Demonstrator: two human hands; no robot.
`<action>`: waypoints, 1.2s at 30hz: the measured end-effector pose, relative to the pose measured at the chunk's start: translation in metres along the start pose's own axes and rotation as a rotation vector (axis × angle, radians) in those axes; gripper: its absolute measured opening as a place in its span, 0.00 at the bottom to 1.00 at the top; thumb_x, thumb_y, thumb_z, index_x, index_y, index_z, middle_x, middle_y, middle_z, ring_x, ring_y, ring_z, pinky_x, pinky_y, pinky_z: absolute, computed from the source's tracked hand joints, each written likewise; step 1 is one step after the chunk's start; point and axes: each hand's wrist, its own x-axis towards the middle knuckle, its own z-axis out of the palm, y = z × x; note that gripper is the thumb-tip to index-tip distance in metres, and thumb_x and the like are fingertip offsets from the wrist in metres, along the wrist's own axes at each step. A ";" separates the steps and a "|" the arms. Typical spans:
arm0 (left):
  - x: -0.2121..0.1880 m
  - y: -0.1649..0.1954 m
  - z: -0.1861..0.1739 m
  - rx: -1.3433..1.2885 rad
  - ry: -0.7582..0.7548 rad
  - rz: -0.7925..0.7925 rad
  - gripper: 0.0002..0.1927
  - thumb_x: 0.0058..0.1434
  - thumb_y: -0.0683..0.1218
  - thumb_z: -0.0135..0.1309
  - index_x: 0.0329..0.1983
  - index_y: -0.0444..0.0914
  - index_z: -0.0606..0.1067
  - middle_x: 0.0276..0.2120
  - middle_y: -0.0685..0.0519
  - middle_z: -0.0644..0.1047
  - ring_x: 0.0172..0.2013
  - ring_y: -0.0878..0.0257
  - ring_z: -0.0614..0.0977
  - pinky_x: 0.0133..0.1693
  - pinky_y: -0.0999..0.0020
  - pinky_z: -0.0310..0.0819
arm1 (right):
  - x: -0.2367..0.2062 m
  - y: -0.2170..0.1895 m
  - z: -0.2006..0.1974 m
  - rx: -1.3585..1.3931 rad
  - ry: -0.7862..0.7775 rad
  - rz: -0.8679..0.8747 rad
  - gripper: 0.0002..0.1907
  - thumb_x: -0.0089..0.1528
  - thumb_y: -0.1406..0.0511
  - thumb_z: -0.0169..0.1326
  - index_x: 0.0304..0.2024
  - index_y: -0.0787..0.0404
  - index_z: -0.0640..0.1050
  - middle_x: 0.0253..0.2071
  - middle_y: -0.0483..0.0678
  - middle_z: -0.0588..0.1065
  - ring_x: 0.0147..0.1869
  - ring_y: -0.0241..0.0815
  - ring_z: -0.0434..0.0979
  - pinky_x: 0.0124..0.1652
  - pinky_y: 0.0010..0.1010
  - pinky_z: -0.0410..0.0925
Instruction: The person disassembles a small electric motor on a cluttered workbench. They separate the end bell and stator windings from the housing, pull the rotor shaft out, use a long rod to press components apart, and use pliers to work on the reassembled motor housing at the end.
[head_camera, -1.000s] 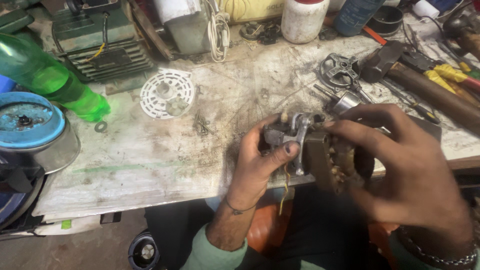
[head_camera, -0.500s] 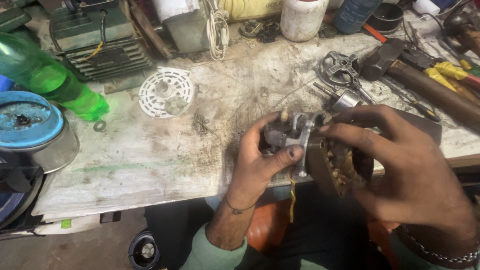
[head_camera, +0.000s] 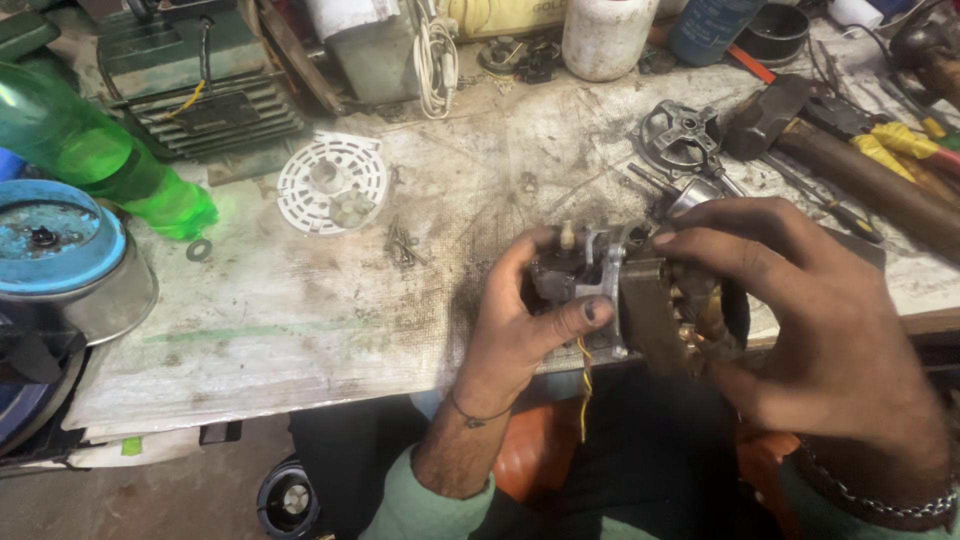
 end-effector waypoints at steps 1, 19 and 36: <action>0.000 0.000 0.000 -0.010 0.003 -0.009 0.39 0.53 0.58 0.72 0.59 0.32 0.71 0.49 0.46 0.79 0.53 0.56 0.82 0.58 0.59 0.80 | 0.000 0.000 0.000 -0.004 0.002 0.005 0.45 0.37 0.67 0.66 0.60 0.60 0.74 0.56 0.58 0.72 0.57 0.54 0.80 0.51 0.39 0.79; -0.001 -0.015 -0.003 -0.113 0.055 -0.041 0.44 0.57 0.56 0.69 0.68 0.31 0.61 0.50 0.44 0.77 0.54 0.55 0.79 0.56 0.59 0.79 | -0.004 0.002 0.006 0.018 -0.058 -0.013 0.43 0.44 0.68 0.68 0.63 0.49 0.71 0.65 0.60 0.67 0.58 0.57 0.79 0.45 0.35 0.78; -0.001 -0.017 -0.004 -0.065 0.090 0.028 0.34 0.62 0.53 0.68 0.63 0.31 0.66 0.48 0.48 0.78 0.51 0.60 0.79 0.54 0.63 0.78 | 0.001 -0.003 0.012 0.067 -0.053 -0.096 0.52 0.38 0.45 0.73 0.60 0.57 0.72 0.66 0.64 0.67 0.69 0.61 0.70 0.59 0.50 0.70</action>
